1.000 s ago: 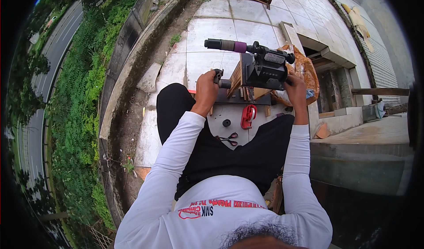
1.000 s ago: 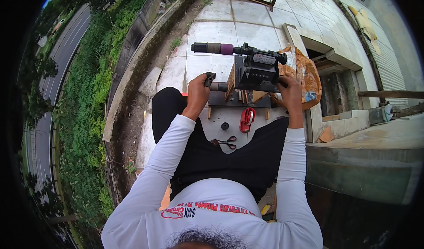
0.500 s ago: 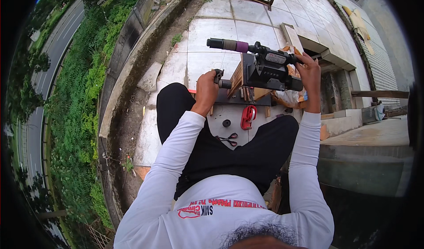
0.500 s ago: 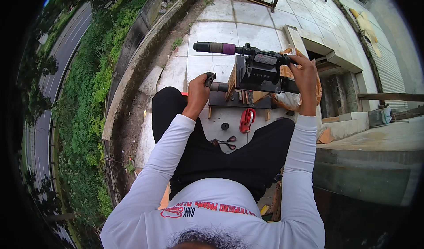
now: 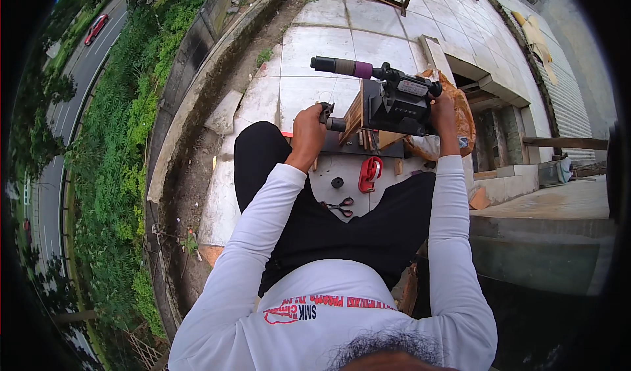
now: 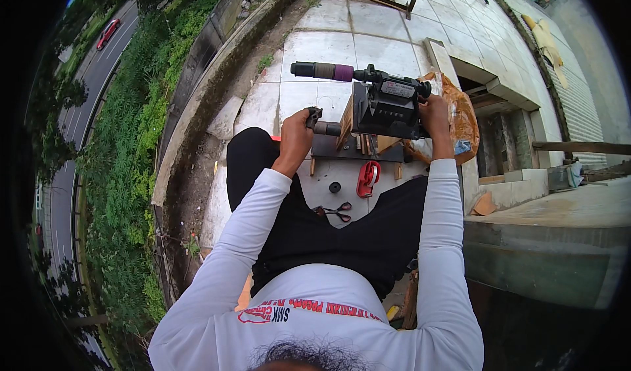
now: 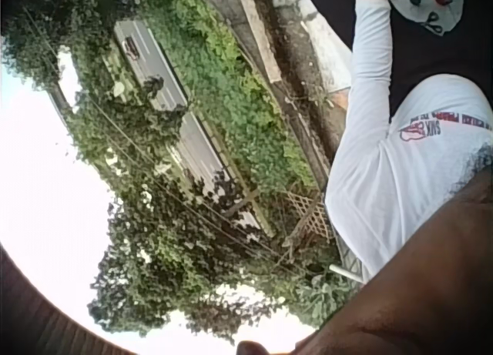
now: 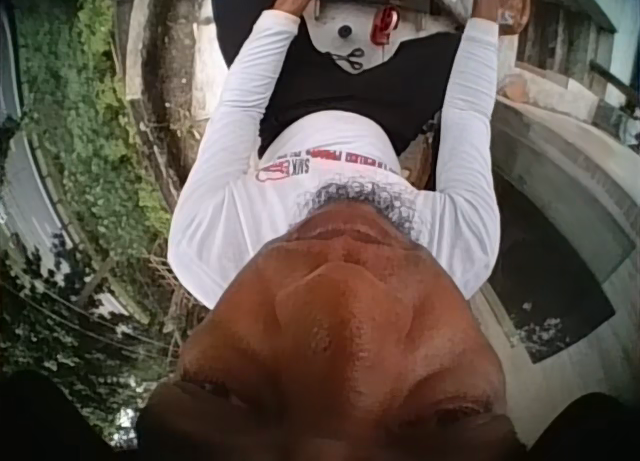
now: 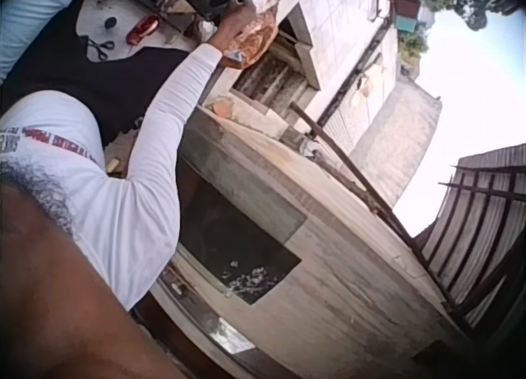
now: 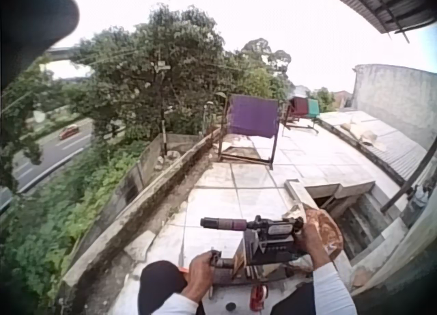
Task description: Assembling or inspecting components of a professional video camera rig.
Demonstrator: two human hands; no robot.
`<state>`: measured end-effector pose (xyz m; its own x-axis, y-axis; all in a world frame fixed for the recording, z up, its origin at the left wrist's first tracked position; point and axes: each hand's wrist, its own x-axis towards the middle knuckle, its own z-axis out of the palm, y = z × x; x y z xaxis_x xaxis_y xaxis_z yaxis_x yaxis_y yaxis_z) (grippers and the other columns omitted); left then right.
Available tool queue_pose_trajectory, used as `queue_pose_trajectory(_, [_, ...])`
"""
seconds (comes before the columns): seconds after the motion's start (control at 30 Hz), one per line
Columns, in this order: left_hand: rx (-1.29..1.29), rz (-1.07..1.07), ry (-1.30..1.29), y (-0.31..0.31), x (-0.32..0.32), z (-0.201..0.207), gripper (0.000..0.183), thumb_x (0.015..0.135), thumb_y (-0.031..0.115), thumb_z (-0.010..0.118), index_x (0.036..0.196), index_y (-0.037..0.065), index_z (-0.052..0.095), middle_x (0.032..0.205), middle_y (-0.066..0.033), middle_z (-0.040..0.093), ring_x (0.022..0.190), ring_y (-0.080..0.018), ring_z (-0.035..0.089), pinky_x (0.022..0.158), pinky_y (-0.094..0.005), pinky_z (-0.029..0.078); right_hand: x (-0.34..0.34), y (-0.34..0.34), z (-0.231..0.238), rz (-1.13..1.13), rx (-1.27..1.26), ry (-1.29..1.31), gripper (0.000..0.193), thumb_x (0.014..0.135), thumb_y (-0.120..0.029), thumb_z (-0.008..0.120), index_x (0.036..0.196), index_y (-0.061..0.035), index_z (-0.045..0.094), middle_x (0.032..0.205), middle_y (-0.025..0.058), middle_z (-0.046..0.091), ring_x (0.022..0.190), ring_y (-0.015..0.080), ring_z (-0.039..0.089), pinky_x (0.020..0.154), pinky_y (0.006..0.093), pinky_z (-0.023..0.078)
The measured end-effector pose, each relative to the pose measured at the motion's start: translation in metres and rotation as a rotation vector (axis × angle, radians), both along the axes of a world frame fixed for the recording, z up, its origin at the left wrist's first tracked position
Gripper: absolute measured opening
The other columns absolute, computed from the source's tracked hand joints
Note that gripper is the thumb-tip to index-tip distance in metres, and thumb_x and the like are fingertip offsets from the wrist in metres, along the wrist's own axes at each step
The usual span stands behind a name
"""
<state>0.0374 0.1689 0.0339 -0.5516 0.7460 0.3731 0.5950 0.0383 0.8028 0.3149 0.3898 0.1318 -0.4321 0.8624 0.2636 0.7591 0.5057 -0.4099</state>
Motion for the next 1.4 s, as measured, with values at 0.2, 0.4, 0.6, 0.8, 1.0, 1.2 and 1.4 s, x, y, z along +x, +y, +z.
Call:
queue_pose_trajectory(0.2, [-0.006,-0.025,-0.027,0.004,0.004,0.004,0.014,0.079,-0.012,0.057,0.089,-0.006,0.064,0.083,-0.0307,0.064,0.082,-0.0528,0.062,0.073,-0.0556,0.047,0.036,-0.023,-0.026,0.079,-0.014,0.09,0.023,0.087,-0.007,0.076,0.109,-0.0023,0.079,0.116,0.0234,0.075,0.11,0.0357,0.074,0.09,0.0407,0.057])
queue_pose_trajectory(0.4, [-0.001,-0.017,-0.016,0.0,0.0,0.003,0.015,0.078,-0.012,0.057,0.09,-0.006,0.065,0.083,-0.0308,0.064,0.082,-0.053,0.062,0.073,-0.0557,0.048,0.039,-0.07,0.008,0.025,-0.024,0.113,0.024,0.087,-0.008,0.076,0.111,-0.0032,0.081,0.121,0.0204,0.077,0.129,0.0375,0.066,0.119,0.0466,0.04])
queue_pose_trajectory(0.6, [-0.025,-0.023,-0.033,0.001,0.001,0.004,0.017,0.078,-0.011,0.058,0.092,-0.005,0.066,0.084,-0.0306,0.065,0.083,-0.0528,0.064,0.074,-0.0552,0.049,0.049,-0.061,0.042,0.062,0.04,0.136,0.028,0.088,-0.012,0.078,0.115,-0.0065,0.082,0.126,0.0204,0.075,0.135,0.0332,0.063,0.129,0.0505,0.024])
queue_pose_trajectory(0.8, [-0.022,-0.024,-0.043,0.001,0.003,0.006,0.022,0.081,-0.01,0.058,0.098,-0.004,0.07,0.087,-0.0305,0.067,0.085,-0.0517,0.065,0.074,-0.0541,0.05,0.032,-0.025,0.061,0.037,0.143,0.102,0.033,0.09,-0.01,0.079,0.123,-0.0066,0.079,0.135,0.0199,0.073,0.132,0.0303,0.068,0.126,0.0459,0.03])
queue_pose_trajectory(1.0, [0.024,-0.024,-0.052,0.0,0.0,0.004,0.023,0.082,-0.01,0.058,0.1,-0.003,0.071,0.087,-0.0301,0.067,0.085,-0.0514,0.066,0.074,-0.0537,0.05,0.004,0.01,0.059,0.099,0.135,0.176,0.024,0.089,-0.01,0.08,0.112,-0.0061,0.082,0.106,0.0151,0.081,0.095,0.0295,0.076,0.092,0.0369,0.055])
queue_pose_trajectory(1.2, [-0.009,-0.017,-0.04,0.001,0.002,0.005,0.019,0.08,-0.011,0.058,0.095,-0.005,0.068,0.087,-0.0309,0.066,0.085,-0.052,0.065,0.075,-0.0542,0.05,0.006,0.038,0.018,0.124,0.052,0.04,0.024,0.088,-0.013,0.08,0.111,-0.0069,0.082,0.099,0.0189,0.079,0.092,0.032,0.078,0.079,0.0394,0.057])
queue_pose_trajectory(1.4, [-0.064,-0.015,-0.034,0.0,0.003,0.009,0.016,0.079,-0.011,0.058,0.092,-0.006,0.065,0.086,-0.0312,0.065,0.085,-0.0532,0.063,0.076,-0.0551,0.049,0.017,0.013,-0.015,0.044,-0.024,0.076,0.024,0.085,-0.012,0.08,0.107,-0.0033,0.08,0.097,0.0213,0.078,0.09,0.0347,0.077,0.079,0.0411,0.058])
